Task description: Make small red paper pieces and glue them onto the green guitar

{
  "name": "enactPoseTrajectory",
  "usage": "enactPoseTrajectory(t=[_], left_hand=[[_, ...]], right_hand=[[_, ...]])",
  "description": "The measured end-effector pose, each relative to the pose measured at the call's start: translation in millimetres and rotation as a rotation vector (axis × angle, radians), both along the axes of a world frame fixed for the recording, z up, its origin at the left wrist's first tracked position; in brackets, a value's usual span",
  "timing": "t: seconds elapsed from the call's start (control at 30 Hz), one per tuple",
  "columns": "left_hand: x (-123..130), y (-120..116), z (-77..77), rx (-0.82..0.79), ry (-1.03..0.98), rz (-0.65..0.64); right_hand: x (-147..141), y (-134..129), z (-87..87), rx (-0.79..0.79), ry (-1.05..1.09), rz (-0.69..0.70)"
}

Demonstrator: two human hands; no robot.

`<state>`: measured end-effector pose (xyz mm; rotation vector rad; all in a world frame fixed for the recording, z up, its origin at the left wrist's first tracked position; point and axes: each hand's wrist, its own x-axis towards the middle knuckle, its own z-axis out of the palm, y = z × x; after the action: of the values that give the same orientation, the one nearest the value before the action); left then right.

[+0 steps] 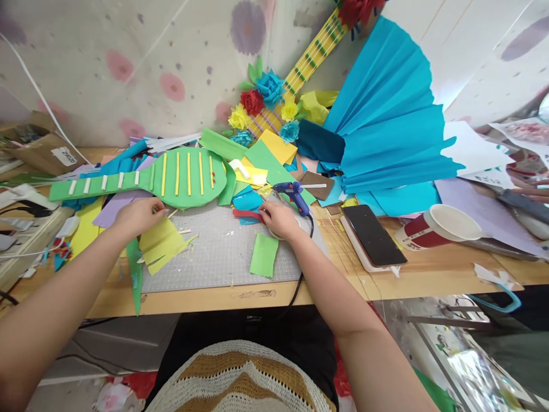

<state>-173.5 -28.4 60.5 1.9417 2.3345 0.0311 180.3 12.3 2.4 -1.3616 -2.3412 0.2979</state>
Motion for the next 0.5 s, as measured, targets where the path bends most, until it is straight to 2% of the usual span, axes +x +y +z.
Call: enactPoseTrajectory(t=[0.13, 0.2, 0.3, 0.4, 0.5], left_hand=[[0.4, 7.0, -17.5, -0.049, -0.045, -0.054], [-3.5, 9.3, -20.8, -0.044, -0.036, -0.196], [-4.8, 5.4, -16.0, 0.008, -0.056, -0.464], [8.3, -6.4, -6.4, 0.137, -0.051, -0.518], [35.5, -17.7, -1.5, 0.224, -0.081, -0.521]], right_hand=[[0.3, -1.1, -0.3, -0.010, -0.002, 0.003], [1.3, -1.6, -0.2, -0.013, 0.013, -0.008], [2.5, -1.7, 0.2, -0.014, 0.036, -0.007], [2.4, -2.4, 2.0, -0.002, 0.049, 0.002], [1.1, -4.7, 5.1, 0.004, 0.026, 0.012]])
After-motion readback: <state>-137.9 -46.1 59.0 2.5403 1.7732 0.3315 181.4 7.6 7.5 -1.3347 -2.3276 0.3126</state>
